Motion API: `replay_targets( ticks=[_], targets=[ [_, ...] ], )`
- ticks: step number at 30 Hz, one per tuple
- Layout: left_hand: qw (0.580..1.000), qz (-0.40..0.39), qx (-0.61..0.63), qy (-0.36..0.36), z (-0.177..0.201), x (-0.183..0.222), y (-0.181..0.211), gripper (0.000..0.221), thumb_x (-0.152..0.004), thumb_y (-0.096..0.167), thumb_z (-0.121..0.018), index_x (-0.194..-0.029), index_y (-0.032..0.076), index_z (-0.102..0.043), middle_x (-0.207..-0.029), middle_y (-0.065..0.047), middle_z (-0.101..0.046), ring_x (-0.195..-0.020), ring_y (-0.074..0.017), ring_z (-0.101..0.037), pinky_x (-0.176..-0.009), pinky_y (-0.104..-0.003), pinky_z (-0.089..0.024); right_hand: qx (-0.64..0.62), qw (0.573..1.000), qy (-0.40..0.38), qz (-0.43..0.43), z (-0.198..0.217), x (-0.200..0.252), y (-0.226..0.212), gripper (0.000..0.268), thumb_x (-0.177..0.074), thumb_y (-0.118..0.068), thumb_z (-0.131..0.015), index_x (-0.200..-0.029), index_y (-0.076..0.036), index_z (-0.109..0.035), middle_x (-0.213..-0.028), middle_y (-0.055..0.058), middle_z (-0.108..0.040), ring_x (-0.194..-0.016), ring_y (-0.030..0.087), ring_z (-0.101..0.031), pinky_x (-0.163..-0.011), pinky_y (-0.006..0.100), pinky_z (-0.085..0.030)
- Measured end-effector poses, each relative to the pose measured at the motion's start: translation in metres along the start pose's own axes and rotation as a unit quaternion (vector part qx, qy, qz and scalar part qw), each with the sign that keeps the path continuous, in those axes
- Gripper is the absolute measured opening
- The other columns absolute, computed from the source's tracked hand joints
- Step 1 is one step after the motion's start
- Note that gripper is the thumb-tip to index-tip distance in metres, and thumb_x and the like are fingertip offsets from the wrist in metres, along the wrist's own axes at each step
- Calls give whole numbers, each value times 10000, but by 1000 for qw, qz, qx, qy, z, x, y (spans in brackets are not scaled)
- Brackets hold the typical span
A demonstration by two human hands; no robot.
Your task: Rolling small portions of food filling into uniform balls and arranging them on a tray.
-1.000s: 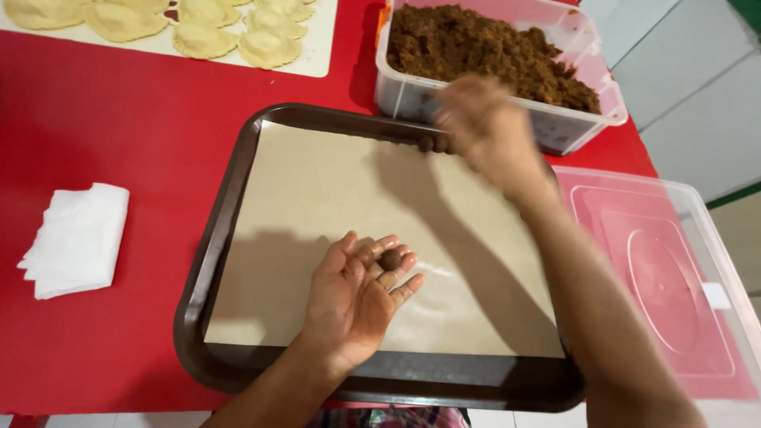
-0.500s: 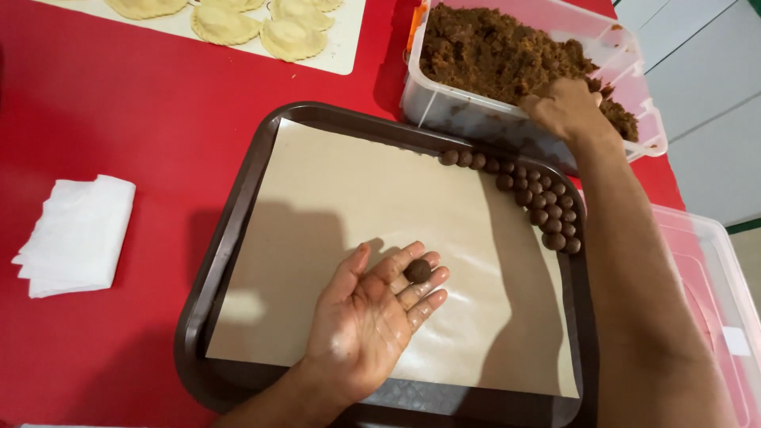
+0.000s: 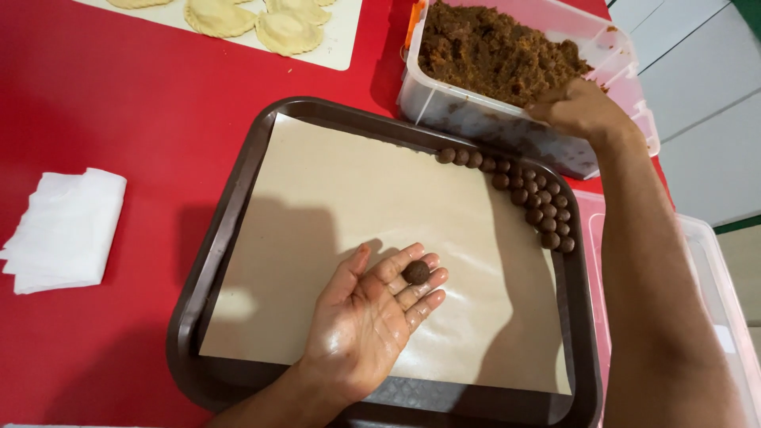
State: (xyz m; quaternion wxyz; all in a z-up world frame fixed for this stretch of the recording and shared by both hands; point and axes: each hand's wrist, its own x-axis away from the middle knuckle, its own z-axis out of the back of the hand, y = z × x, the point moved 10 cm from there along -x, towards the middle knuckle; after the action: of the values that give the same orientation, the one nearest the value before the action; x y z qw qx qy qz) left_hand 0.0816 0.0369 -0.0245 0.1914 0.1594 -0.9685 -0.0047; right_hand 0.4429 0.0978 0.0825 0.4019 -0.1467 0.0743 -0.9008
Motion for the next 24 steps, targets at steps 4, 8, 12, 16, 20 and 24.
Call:
replay_targets(
  ticks=[4, 8, 12, 16, 20, 24],
  targets=[
    [1000, 2, 0, 1, 0, 0, 0, 593, -985, 512, -438, -1223, 17, -663, -1259, -198, -661, -1268, -370, -600, -1116, -451, -425, -16, 1000, -12, 13, 1, -9, 11, 430, -912, -317, -613, -1261, -92, -725, -1407, 95, -653, -1269, 309, -588, -1120, 520, -408],
    [1000, 7, 3, 29, -2, 2, 0, 610, -972, 507, -424, -1257, 6, -626, -1277, -203, -638, -1280, -375, -584, -1117, -451, -416, -55, 997, -15, 57, 2, -14, 16, 290, -923, -173, -652, -1177, -102, -772, -1225, 51, -750, -1153, 220, -648, -1064, 447, -456],
    [1000, 0, -5, 22, 0, 1, -1, 593, -973, 498, -432, -1231, 6, -638, -1274, -207, -640, -1267, -372, -590, -1111, -452, -423, -51, 994, -2, 93, 3, -27, 22, 266, -861, -147, -662, -1082, -119, -807, -1092, 24, -772, -918, 176, -614, -791, 389, -463],
    [1000, -7, 4, 6, 2, -2, 1, 558, -969, 495, -459, -1183, 18, -654, -1248, -211, -659, -1265, -377, -606, -1123, -465, -430, -141, 986, 11, 89, 9, -30, 21, 184, -874, -83, -730, -1050, -63, -782, -1046, 72, -764, -954, 191, -664, -921, 374, -510],
    [999, -9, 4, 32, 4, -1, 2, 560, -959, 491, -452, -1198, 18, -634, -1267, -214, -640, -1284, -378, -593, -1159, -483, -408, -415, 891, 2, 183, 23, -10, 6, 92, -941, -27, -733, -997, -96, -755, -968, 15, -765, -754, 62, -711, -638, 133, -576],
    [999, -15, 0, 50, -1, 3, 4, 580, -959, 472, -428, -1260, 6, -597, -1294, -205, -609, -1287, -372, -573, -1148, -473, -398, -460, 886, 25, 45, 12, 59, -33, 156, -1024, 2, -620, -966, -80, -740, -1006, 72, -768, -883, 187, -729, -754, 286, -591]
  ],
)
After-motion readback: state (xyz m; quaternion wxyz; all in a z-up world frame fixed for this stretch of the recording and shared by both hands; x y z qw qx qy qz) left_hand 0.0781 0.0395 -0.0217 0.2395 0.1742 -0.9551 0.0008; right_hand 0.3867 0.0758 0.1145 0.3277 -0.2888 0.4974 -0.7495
